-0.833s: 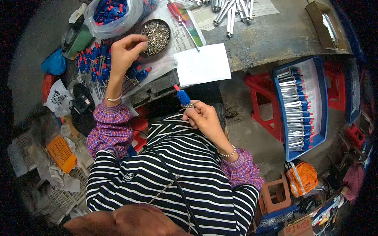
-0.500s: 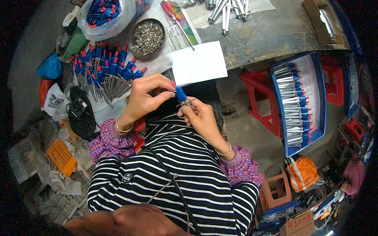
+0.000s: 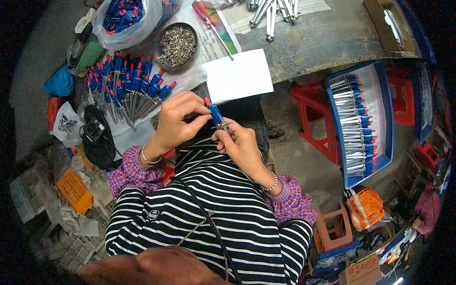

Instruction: Assembling small hand tools by inserting metal bits into plastic handles.

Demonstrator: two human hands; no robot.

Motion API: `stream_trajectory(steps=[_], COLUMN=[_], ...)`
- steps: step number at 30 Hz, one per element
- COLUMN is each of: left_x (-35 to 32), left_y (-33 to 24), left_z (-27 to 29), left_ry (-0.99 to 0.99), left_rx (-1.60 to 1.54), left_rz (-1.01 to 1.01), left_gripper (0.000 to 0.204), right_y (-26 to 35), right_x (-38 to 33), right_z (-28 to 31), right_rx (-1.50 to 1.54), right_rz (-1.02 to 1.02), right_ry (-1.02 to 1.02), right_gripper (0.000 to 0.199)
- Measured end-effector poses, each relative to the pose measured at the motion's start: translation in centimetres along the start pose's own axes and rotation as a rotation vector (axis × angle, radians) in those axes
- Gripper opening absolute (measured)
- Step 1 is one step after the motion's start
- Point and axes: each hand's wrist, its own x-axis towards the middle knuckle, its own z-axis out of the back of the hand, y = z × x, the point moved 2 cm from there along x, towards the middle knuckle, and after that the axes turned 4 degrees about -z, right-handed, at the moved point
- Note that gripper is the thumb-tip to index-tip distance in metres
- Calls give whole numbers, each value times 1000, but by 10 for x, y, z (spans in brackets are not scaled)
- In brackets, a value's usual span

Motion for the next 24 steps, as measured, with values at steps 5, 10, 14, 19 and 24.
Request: stream_trajectory(steps=[5, 10, 14, 19, 24], left_x=[-1, -2, -3, -6, -12], left_y=[0, 1, 1, 1, 3], left_z=[-1, -1, -1, -2, -5], left_ry=[23, 29, 23, 1, -72], left_rx=[52, 5, -23, -100, -162], left_rz=[-36, -10, -32, 47, 92], left_gripper=[12, 12, 12, 11, 11], right_y=[2, 5, 6, 8, 10], right_x=[-1, -4, -6, -6, -6], right_z=[-3, -4, -5, -5, -6], right_rx=[-3, -97, -245, -164, -177], right_rz=[0, 67, 129, 81, 99], right_ry=[16, -10, -57, -9, -9], right_gripper=[28, 26, 26, 26, 27])
